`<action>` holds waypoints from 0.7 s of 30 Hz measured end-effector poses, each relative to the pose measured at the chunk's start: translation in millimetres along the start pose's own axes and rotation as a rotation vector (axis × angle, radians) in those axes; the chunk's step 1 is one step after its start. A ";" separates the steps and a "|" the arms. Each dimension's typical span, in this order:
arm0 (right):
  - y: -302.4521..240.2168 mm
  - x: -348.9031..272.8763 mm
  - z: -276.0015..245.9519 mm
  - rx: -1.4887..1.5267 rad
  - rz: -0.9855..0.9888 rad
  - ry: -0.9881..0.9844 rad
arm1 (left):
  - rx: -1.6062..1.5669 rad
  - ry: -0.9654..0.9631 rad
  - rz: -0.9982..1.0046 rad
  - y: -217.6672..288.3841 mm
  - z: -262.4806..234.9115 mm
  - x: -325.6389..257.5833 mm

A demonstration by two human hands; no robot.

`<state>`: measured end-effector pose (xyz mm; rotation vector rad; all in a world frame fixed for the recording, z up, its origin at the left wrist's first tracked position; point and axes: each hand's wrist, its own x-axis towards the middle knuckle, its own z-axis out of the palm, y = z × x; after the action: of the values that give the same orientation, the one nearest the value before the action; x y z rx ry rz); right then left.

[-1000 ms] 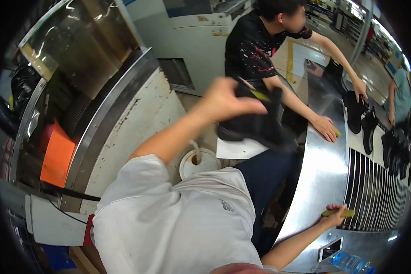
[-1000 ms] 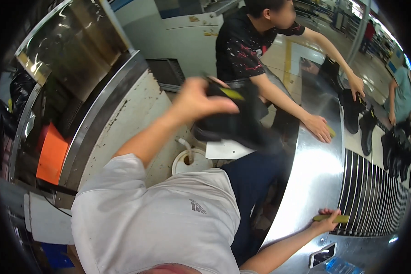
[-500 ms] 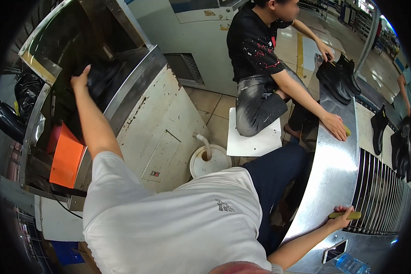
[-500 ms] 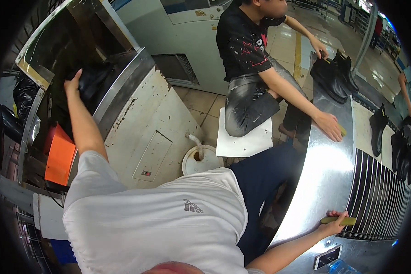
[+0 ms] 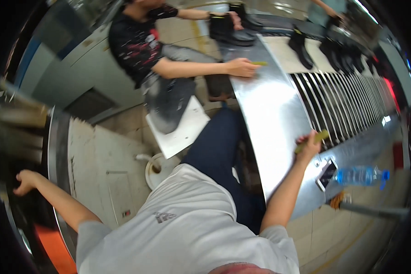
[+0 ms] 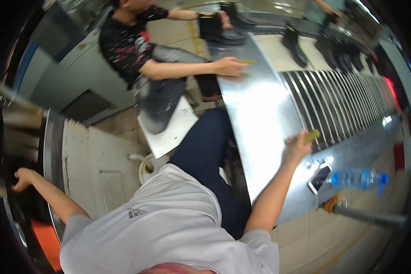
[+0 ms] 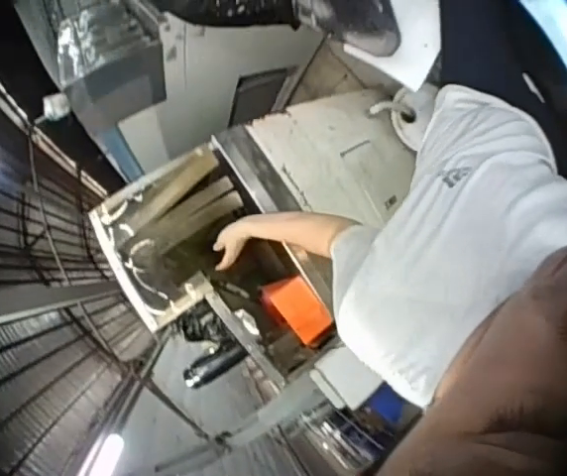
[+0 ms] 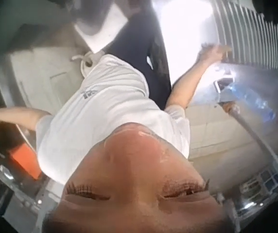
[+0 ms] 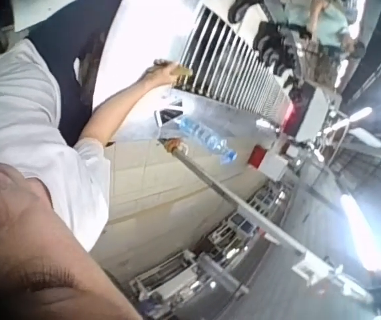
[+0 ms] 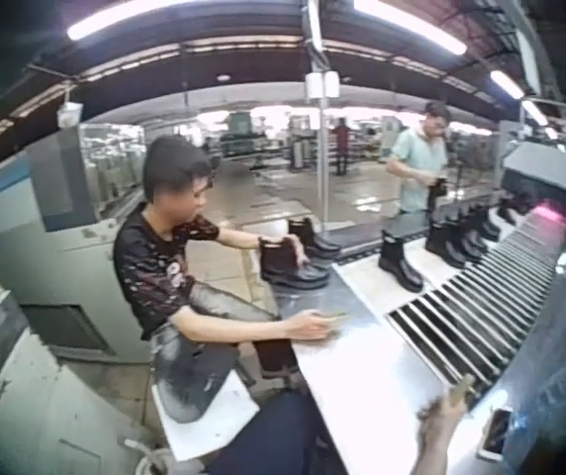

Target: Cleaning and polishing black leather boots in a factory setting.

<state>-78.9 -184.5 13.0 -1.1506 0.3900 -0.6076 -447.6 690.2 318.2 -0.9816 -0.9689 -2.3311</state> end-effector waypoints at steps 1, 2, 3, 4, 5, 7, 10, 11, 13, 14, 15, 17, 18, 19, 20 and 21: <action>-5.1 1.1 -3.4 -0.010 -0.002 0.001 | -0.070 -0.064 0.000 85.4 -29.1 -58.9; -5.7 0.9 -7.1 0.011 0.001 0.015 | -0.279 -0.177 0.157 158.4 -48.1 -86.5; -5.2 -0.5 -6.7 0.040 0.008 0.016 | -0.341 -0.314 0.300 213.1 -62.5 -115.6; -4.2 -2.1 -7.7 0.056 -0.016 -0.002 | -0.612 -0.700 0.003 295.5 -105.4 -156.3; -8.6 -4.1 -9.9 0.121 0.020 -0.030 | -0.725 -0.887 0.191 324.7 -122.9 -198.8; -7.7 2.1 -24.9 0.133 -0.042 0.009 | -1.055 -1.332 0.125 410.9 -197.2 -275.2; -12.4 -2.4 -14.0 0.102 -0.010 0.014 | -1.470 -2.004 -0.027 483.6 -269.6 -337.0; -14.3 -3.4 -9.7 0.051 -0.013 0.007 | -1.603 -2.122 -0.071 505.5 -295.1 -362.6; -20.0 -12.4 -1.1 0.090 0.033 0.028 | -1.635 -2.302 0.136 543.7 -348.1 -412.4; -20.6 -14.7 4.7 -0.072 0.039 -0.038 | -1.778 -2.297 0.158 553.6 -367.5 -443.6; -20.7 -14.2 0.6 -0.254 0.040 -0.089 | -1.923 -2.202 0.359 574.6 -385.5 -456.7; -14.0 -14.6 -18.1 -0.310 -0.024 -0.079 | -1.855 -2.260 0.739 611.1 -418.1 -456.6; -12.8 -16.6 -23.6 -0.284 -0.039 -0.093 | -1.746 -2.275 0.859 624.1 -423.0 -457.4; -10.8 -16.3 -28.3 -0.260 -0.053 -0.107 | -1.631 -2.288 0.974 635.2 -424.4 -460.3; -10.1 -16.6 -28.2 -0.254 -0.060 -0.120 | -1.540 -2.237 0.989 642.8 -421.6 -473.3; -10.6 -16.6 -24.3 -0.259 -0.055 -0.120 | -1.445 -2.185 1.005 648.7 -411.9 -490.4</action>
<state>-108.5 -194.6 13.6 -1.4422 0.3417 -0.5433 86.1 11.0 27.0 -3.1816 1.1150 0.1011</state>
